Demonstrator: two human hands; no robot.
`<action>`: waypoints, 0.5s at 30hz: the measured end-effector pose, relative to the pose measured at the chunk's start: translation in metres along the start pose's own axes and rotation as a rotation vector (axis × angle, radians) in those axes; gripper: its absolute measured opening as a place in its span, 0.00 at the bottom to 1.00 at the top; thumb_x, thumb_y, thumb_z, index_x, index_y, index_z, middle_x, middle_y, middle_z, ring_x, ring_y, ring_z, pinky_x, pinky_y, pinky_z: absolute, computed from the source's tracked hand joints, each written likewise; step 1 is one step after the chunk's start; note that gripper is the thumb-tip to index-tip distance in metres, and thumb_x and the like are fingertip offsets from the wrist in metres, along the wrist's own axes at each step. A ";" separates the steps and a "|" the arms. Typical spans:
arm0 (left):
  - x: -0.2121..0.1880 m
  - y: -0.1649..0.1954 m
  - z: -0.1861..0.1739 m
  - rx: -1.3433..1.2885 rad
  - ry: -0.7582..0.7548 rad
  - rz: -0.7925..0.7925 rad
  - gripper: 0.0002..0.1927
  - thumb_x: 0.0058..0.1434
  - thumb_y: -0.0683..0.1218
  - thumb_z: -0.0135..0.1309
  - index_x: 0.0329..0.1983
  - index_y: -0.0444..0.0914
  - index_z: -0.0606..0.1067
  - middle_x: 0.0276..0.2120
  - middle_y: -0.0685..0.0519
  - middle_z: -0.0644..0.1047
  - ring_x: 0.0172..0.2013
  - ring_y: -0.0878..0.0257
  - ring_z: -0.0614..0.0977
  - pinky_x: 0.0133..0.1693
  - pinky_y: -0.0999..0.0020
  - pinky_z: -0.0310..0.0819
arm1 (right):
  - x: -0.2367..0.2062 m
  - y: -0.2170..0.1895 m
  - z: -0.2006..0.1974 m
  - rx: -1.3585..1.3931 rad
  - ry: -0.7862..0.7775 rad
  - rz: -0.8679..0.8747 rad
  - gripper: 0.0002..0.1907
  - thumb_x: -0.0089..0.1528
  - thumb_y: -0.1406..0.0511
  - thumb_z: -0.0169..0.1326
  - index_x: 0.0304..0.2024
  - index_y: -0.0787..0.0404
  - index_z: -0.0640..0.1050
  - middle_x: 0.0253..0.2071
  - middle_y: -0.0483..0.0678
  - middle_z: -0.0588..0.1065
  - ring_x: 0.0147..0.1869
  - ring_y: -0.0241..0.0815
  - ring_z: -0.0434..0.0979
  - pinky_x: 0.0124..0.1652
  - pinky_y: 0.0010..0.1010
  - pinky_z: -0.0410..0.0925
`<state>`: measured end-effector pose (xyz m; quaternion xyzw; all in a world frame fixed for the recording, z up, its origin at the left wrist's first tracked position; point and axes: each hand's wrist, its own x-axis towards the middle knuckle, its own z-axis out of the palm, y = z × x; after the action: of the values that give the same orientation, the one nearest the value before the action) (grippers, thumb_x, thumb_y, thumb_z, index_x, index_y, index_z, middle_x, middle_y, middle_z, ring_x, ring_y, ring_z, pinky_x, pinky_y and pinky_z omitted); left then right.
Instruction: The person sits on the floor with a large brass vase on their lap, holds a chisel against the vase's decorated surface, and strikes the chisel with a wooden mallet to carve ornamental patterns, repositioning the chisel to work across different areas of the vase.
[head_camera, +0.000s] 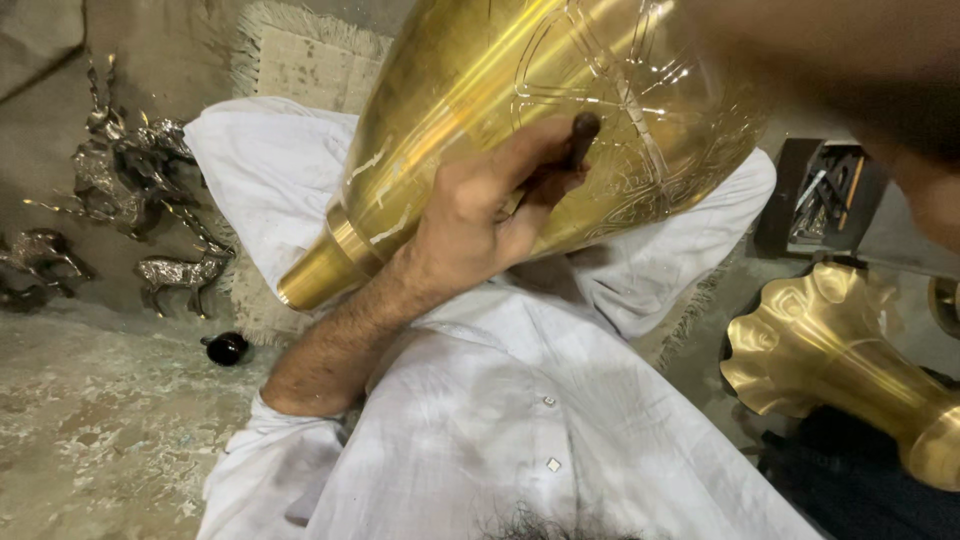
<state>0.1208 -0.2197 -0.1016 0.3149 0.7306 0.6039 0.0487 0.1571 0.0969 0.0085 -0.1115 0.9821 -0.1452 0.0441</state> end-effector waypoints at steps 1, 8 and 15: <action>-0.003 -0.001 0.003 0.016 0.029 -0.004 0.24 0.71 0.35 0.59 0.67 0.33 0.67 0.51 0.46 0.82 0.51 0.60 0.88 0.53 0.69 0.86 | 0.005 -0.002 -0.002 -0.018 -0.002 -0.011 0.20 0.61 0.75 0.62 0.54 0.65 0.74 0.43 0.55 0.77 0.45 0.49 0.79 0.47 0.36 0.71; -0.031 -0.005 0.030 -0.033 0.199 -0.149 0.14 0.72 0.35 0.60 0.59 0.33 0.74 0.46 0.48 0.83 0.48 0.64 0.89 0.50 0.70 0.87 | 0.020 -0.017 -0.015 -0.163 -0.028 -0.092 0.21 0.60 0.77 0.62 0.54 0.65 0.75 0.42 0.56 0.76 0.44 0.51 0.78 0.46 0.37 0.71; -0.036 -0.008 0.041 -0.133 0.315 -0.224 0.12 0.69 0.35 0.60 0.52 0.29 0.73 0.47 0.45 0.83 0.48 0.61 0.88 0.52 0.70 0.87 | 0.029 -0.035 -0.028 -0.313 -0.059 -0.151 0.22 0.58 0.79 0.62 0.54 0.64 0.75 0.42 0.57 0.76 0.44 0.54 0.78 0.45 0.38 0.70</action>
<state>0.1648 -0.2045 -0.1305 0.1294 0.7181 0.6835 0.0216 0.1323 0.0653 0.0434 -0.1949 0.9798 0.0098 0.0438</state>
